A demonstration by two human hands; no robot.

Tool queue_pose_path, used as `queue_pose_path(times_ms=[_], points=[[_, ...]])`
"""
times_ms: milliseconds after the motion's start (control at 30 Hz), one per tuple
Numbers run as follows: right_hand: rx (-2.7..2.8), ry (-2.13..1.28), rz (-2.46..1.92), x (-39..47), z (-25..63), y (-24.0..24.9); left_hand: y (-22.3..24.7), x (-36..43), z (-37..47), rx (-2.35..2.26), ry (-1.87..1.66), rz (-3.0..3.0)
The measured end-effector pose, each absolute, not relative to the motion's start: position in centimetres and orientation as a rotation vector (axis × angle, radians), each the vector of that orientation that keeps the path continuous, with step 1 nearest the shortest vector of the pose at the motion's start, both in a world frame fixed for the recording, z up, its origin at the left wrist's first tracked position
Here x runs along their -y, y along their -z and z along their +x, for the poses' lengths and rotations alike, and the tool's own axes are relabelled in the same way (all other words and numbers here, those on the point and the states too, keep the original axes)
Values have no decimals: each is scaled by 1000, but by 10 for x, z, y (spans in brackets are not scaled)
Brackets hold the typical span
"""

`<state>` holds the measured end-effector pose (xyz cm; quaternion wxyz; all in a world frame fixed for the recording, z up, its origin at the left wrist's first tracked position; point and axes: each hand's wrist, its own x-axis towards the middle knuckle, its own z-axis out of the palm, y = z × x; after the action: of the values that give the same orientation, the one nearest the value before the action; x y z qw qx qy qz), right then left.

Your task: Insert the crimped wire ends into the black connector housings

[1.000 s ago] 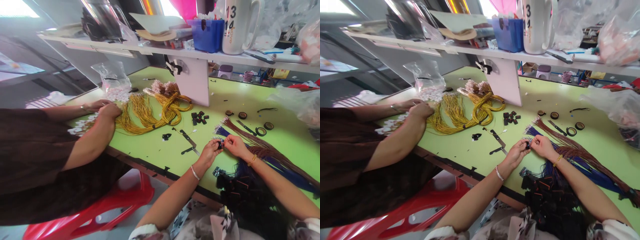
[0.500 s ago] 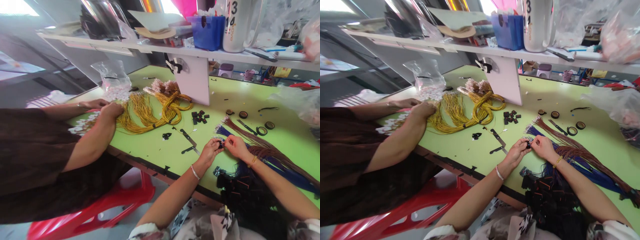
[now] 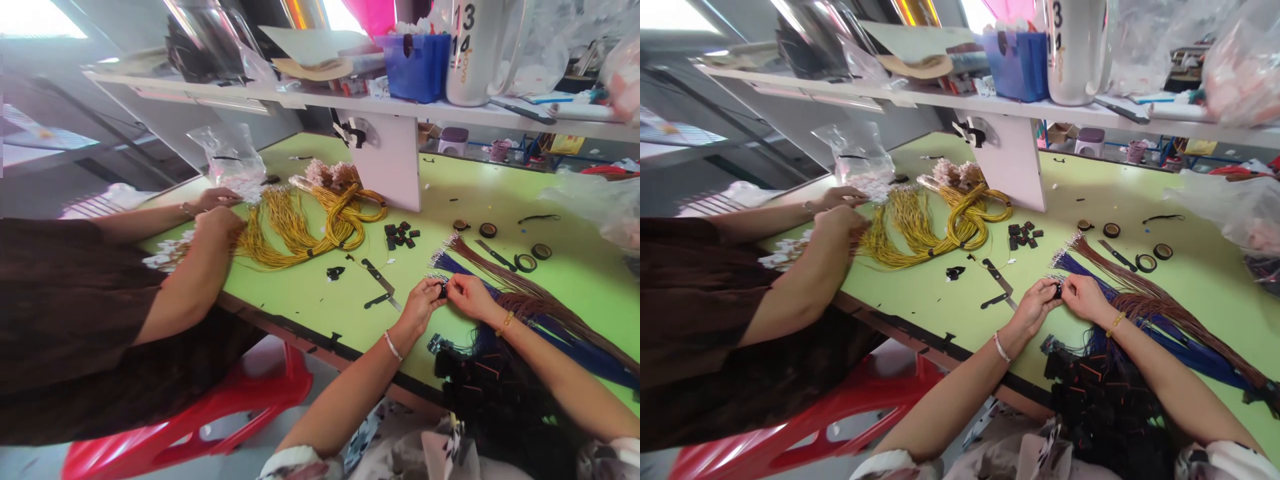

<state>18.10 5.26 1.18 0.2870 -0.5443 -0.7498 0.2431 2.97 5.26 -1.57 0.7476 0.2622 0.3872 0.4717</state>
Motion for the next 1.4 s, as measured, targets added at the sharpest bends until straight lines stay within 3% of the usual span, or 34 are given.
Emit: queue_pose_path(times_ms=[200, 433, 600, 733, 833, 1067, 1233, 1400], points=[[2032, -538, -1522, -53, 178, -5, 16, -53, 31, -896, -1008, 683], [2060, -825, -1360, -39, 218, -40, -4, -34, 36, -865, -1102, 1024], [2210, -806, -1115, 0, 240, -68, -27, 11, 50, -641, -1010, 1376], [2078, -871, -1248, 34, 240, -64, -32, 6, 52, -640, -994, 1590], [1781, -814, -1404, 59, 250, -54, -23, -31, 57, -860, -1041, 2035], [1736, -616, -1566, 109, 276, -23, 23, -82, 86, -979, -460, 2581], [1566, -696, -1587, 121, 282, -6, 34, -71, 86, -1072, -445, 2661], [1624, -409, -1696, 143, 276, -11, 32, -62, 80, -1052, -617, 2753]])
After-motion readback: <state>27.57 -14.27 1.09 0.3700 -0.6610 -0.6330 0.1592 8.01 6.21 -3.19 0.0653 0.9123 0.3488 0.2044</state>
